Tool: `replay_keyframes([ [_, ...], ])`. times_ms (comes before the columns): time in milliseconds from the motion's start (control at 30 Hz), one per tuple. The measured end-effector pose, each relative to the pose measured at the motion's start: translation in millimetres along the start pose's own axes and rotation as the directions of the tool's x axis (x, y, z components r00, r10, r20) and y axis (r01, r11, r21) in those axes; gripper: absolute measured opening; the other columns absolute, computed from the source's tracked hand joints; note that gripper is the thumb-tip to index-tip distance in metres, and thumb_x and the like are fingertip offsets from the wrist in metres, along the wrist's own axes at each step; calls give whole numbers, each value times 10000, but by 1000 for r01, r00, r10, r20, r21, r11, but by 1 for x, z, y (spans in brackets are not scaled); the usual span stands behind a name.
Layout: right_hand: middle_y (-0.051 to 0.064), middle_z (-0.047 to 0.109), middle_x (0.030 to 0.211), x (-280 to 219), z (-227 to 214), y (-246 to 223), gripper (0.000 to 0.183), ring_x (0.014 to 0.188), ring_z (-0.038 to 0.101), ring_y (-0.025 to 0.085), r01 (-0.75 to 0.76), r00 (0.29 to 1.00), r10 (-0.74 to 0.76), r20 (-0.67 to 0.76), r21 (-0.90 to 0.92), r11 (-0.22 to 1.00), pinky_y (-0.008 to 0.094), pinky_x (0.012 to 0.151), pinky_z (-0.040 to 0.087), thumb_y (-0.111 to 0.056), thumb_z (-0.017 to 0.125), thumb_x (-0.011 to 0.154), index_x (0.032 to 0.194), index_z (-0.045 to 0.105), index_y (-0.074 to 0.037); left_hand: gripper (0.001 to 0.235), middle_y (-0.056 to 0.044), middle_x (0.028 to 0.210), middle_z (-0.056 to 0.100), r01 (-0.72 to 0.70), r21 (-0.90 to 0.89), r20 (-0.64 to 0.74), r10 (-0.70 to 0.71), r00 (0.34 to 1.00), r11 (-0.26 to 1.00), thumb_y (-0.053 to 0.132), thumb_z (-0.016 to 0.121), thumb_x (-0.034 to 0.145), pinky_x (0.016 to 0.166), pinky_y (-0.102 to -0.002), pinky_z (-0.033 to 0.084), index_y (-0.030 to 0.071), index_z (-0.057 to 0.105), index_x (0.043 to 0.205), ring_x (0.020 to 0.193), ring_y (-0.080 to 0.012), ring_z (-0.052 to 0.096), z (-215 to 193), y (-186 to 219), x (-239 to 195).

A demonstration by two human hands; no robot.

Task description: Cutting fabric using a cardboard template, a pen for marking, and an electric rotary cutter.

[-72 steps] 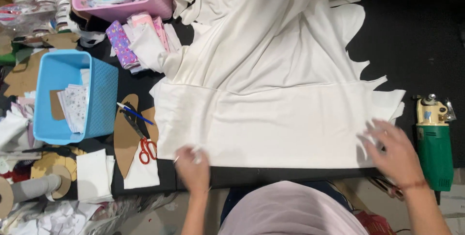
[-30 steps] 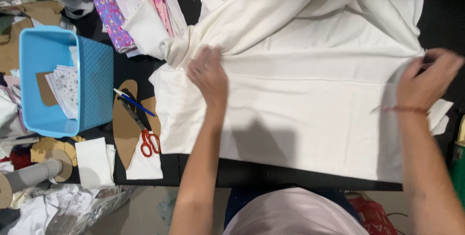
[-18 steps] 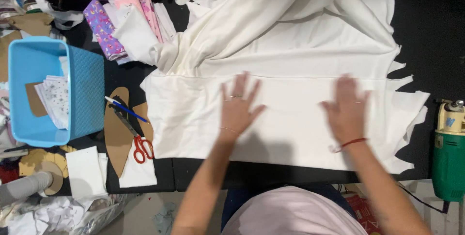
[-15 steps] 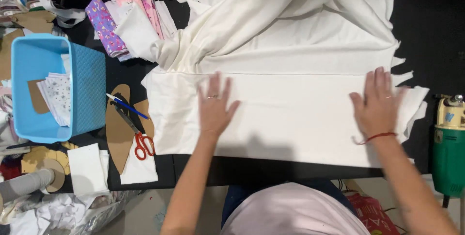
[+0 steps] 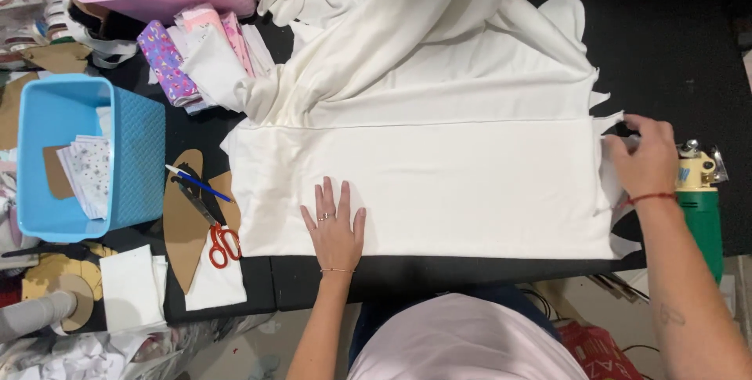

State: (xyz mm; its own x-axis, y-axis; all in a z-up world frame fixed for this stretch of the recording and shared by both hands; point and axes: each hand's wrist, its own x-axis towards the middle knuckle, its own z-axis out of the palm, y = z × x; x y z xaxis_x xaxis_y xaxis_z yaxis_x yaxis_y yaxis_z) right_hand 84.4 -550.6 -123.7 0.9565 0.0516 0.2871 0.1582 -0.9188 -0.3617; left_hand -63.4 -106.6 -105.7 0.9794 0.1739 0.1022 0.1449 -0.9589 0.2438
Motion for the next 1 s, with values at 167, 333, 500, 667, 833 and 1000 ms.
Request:
replay_keyframes([
  [167,39,612,731,20,3,-3,272,725,563,237,-441,827,422,371,-38,897,349,675,388,-234,649,745,981,605,-105,474,-105,1402,232,-5,-4,-33,5,999,1000,346,398,874,1003,-547,171,144,363,1301,1298,-279,215,-3,1,-1],
  [333,117,615,801,8,18,47,165,765,566,298,-210,914,267,306,-206,956,391,685,414,-270,606,805,828,644,-111,479,-97,1403,232,5,-1,-41,-5,999,1000,357,403,869,1006,-536,173,157,361,1302,1297,-270,219,0,0,-1],
  [500,178,569,872,-13,11,14,112,749,559,377,-147,975,195,108,-342,928,460,648,432,-212,643,837,905,645,-124,487,-100,1401,235,7,-20,-30,-8,1000,1000,354,425,852,1004,-539,165,159,368,1294,1298,-272,212,-1,-2,-1],
  [667,295,519,1058,-23,-8,-99,169,970,476,409,200,945,-237,-224,-176,964,471,876,371,43,547,805,954,552,123,482,-106,1399,234,11,5,-19,-11,1000,1000,354,415,862,1012,-534,151,153,363,1297,1299,-270,204,0,-2,-1],
  [833,204,420,1312,-58,-2,-146,466,1240,339,352,195,972,-183,146,-72,978,532,997,185,-277,470,850,1238,453,-20,493,-48,1431,170,78,39,78,-81,994,996,440,322,876,1029,-486,26,239,295,1325,1320,-201,125,6,-4,-2],
  [1000,217,84,1413,-64,-11,-135,709,1305,34,347,-215,904,256,342,-154,964,502,1021,-2,-445,258,859,1346,149,58,551,-137,1422,136,-9,73,35,6,999,997,398,384,872,1014,-538,139,152,263,1349,1316,-290,138,-8,-7,-11],
])
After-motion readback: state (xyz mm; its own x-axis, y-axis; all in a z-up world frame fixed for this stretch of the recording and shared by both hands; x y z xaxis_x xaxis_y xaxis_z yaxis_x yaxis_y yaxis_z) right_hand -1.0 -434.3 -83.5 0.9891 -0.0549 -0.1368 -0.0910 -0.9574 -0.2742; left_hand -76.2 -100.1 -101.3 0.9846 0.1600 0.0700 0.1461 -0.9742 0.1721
